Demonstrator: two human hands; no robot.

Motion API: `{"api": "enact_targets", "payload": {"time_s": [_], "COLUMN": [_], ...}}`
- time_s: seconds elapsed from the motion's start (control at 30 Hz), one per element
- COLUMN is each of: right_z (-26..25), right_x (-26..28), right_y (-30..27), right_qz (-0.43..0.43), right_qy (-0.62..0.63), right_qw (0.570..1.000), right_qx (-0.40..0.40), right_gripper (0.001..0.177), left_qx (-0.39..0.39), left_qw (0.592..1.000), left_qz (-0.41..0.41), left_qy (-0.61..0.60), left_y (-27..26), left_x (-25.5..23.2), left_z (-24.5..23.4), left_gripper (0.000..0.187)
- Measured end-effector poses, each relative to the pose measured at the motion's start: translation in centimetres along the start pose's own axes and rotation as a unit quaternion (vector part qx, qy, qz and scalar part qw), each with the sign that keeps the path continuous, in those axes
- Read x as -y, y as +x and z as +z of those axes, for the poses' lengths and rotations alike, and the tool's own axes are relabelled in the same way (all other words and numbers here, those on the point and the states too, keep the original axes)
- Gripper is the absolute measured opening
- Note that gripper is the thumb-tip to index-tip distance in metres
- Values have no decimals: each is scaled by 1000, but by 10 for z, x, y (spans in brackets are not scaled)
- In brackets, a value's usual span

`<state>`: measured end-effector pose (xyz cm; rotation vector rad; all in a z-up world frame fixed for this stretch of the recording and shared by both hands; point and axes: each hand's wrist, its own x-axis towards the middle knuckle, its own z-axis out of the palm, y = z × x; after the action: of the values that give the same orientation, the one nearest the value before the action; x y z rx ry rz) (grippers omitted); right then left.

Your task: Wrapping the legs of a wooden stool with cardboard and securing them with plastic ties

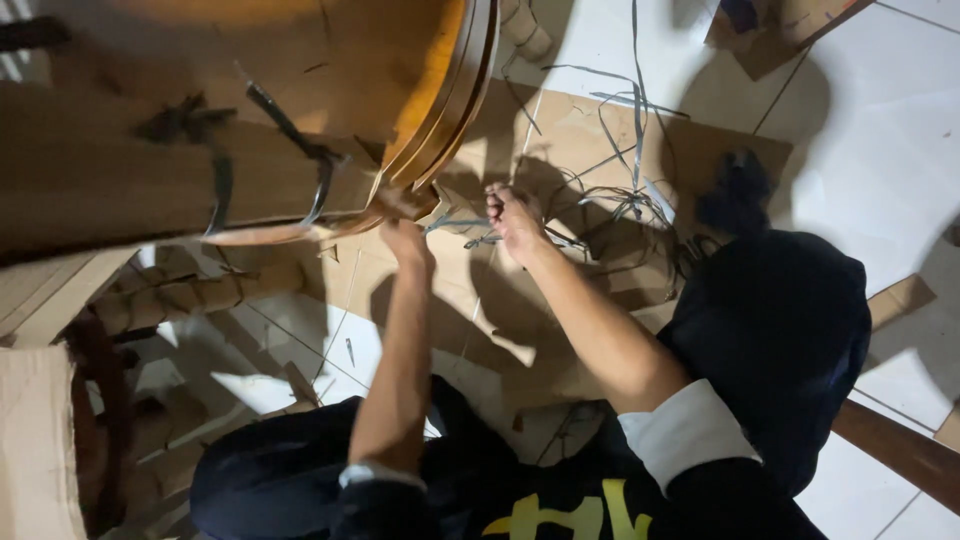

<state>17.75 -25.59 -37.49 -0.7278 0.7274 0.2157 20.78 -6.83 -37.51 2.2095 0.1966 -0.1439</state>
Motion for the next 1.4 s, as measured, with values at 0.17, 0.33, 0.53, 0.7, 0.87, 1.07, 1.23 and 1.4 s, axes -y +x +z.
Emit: {"api": "enact_targets", "payload": {"time_s": [0.17, 0.33, 0.53, 0.7, 0.87, 1.07, 1.23, 1.4], "right_z": [-2, -3, -19, -24, -20, -5, -21, -24], "right_x": [-10, -20, -13, 10, 26, 53, 17, -31], "right_y": [-16, -41, -48, -29, -5, 15, 2, -24], "right_qz": [-25, -48, -100, -94, -68, -121, -132, -170], "right_qy": [64, 64, 1, -1, 31, -71, -100, -63], "right_qw": [995, 994, 993, 993, 997, 987, 977, 965], "right_qx": [-69, -70, -68, -71, -32, -84, -133, -189], "right_gripper": [13, 6, 12, 6, 17, 24, 23, 28], "left_qx": [-103, -62, -125, -156, -145, -196, -140, -75], "left_qw": [873, 852, 830, 833, 844, 878, 886, 847], "left_qz": [-294, -276, -283, -273, -235, -306, -252, -215], "left_qy": [-376, -440, -464, -455, -460, -312, -363, -480], "left_y": [-90, -97, -89, -99, -67, 17, -93, -155], "left_x": [-7, -59, -15, -15, 1, 130, 65, -59], "left_z": [49, 59, 55, 0, -6, 44, 22, 64], "left_gripper": [17, 18, 5, 3, 7, 7, 19, 28]}}
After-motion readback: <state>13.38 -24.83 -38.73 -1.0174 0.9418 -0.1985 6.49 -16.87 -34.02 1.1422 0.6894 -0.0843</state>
